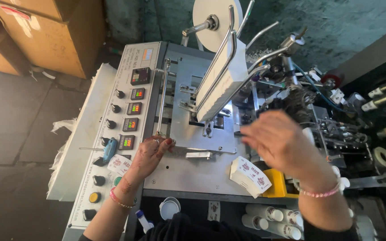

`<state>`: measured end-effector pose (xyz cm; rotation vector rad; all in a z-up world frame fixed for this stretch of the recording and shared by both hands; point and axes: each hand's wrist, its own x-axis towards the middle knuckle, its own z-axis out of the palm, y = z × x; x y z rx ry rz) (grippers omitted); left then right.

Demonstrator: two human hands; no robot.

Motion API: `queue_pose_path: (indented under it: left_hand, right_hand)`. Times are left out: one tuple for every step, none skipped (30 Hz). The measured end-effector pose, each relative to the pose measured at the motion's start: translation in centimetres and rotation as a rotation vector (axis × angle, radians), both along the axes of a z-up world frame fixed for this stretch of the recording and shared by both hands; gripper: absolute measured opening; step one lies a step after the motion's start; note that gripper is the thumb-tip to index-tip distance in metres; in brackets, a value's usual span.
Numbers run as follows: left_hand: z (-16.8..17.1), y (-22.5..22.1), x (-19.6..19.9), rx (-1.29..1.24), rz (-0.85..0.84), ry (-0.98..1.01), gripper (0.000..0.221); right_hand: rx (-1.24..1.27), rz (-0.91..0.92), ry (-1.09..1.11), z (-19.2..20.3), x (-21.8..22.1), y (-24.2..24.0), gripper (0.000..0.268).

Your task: The operator loads stacks of paper cups and labeling sleeves into an industrial packaging machine.

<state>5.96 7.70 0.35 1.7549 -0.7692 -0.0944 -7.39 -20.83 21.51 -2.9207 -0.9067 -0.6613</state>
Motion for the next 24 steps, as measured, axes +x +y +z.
queue_pose_path:
  left_hand:
    - [-0.3, -0.4, -0.1, 0.001, -0.002, 0.002, 0.043]
    - [-0.5, -0.7, -0.3, -0.002, -0.011, 0.047, 0.041]
    - [-0.8, -1.1, -0.5, -0.004, -0.017, 0.092, 0.039]
    - [-0.7, -1.4, -0.6, -0.004, -0.018, 0.095, 0.039]
    - [-0.5, -1.8, -0.8, 0.037, -0.047, 0.09, 0.037]
    - [-0.4, -2.3, -0.9, 0.077, -0.077, 0.086, 0.034]
    - [-0.4, -2.8, -1.2, 0.079, -0.08, 0.088, 0.034]
    - [-0.3, -3.3, -1.5, 0.134, -0.128, 0.045, 0.034]
    - [-0.3, -3.8, -1.7, 0.19, -0.178, 0.001, 0.033]
    - [-0.4, -4.4, -2.1, 0.192, -0.182, 0.003, 0.033]
    - [-0.6, -5.0, -2.6, 0.253, -0.243, 0.005, 0.035]
    - [-0.8, -5.5, -3.1, 0.313, -0.304, 0.007, 0.036]
    - [-1.9, -6.1, -3.5, 0.317, -0.307, 0.009, 0.036]
    - [-3.0, -6.7, -4.0, 0.354, -0.405, 0.026, 0.036]
    - [-3.9, -7.3, -4.3, 0.392, -0.505, 0.042, 0.037]
    - [-3.1, -7.6, -4.8, 0.398, -0.51, 0.04, 0.037]
    - [-2.3, -8.0, -5.2, 0.446, -0.587, 0.12, 0.039]
    - [-1.5, -8.4, -5.6, 0.495, -0.663, 0.201, 0.042]
    - [-0.8, -8.6, -6.1, 0.497, -0.662, 0.205, 0.042]
    - [0.0, -8.8, -6.7, 0.537, -0.69, 0.331, 0.047]
    - [0.9, -9.1, -7.1, 0.578, -0.719, 0.456, 0.052]
    - [0.3, -9.3, -7.4, 0.581, -0.72, 0.457, 0.052]
    - [-0.2, -9.5, -7.7, 0.452, -0.797, 0.574, 0.051]
    - [-0.8, -9.7, -8.1, 0.319, -0.87, 0.69, 0.05]
  right_hand:
    - [0.001, -0.002, 0.002, -2.8, -0.8, -1.3, 0.016]
    - [0.052, -0.098, 0.123, -5.7, -1.7, -2.7, 0.021]
    - [0.104, -0.193, 0.245, -8.5, -2.6, -4.0, 0.026]
    - [0.104, -0.194, 0.248, -11.3, -3.1, -4.7, 0.026]
    - [0.071, -0.427, 0.485, -14.1, -3.7, -5.4, 0.032]
    - [0.037, -0.666, 0.716, -16.9, -4.3, -6.1, 0.038]
    - [0.039, -0.668, 0.718, -19.5, -5.0, -6.8, 0.038]
    - [0.077, -0.747, 0.748, -22.2, -5.8, -7.5, 0.04]
    - [0.116, -0.827, 0.777, -24.8, -6.7, -8.2, 0.043]
    - [0.119, -0.83, 0.78, -25.2, -7.0, -8.2, 0.043]
    - [0.18, -0.853, 0.737, -25.7, -7.4, -8.2, 0.041]
    - [0.239, -0.875, 0.694, -26.1, -7.7, -8.1, 0.039]
    - [0.243, -0.877, 0.696, -25.6, -7.7, -8.3, 0.039]
    - [0.257, -0.889, 0.7, -25.0, -7.6, -8.4, 0.037]
    - [0.274, -0.903, 0.701, -24.4, -7.5, -8.5, 0.034]
    - [0.281, -0.906, 0.702, -24.2, -8.0, -9.0, 0.034]
    - [0.357, -0.862, 0.626, -23.8, -8.4, -9.7, 0.033]
    - [0.431, -0.817, 0.549, -23.4, -8.7, -10.4, 0.032]
    - [0.432, -0.816, 0.554, -22.2, -9.1, -9.5, 0.032]
    - [0.453, -0.738, 0.464, -21.0, -9.5, -8.5, 0.031]
    - [0.474, -0.663, 0.372, -19.7, -9.9, -7.6, 0.031]
    - [0.477, -0.664, 0.373, -18.7, -10.3, -5.6, 0.031]
    - [0.449, -0.511, 0.299, -17.7, -10.7, -3.7, 0.027]
    - [0.419, -0.359, 0.225, -16.7, -11.0, -1.8, 0.023]
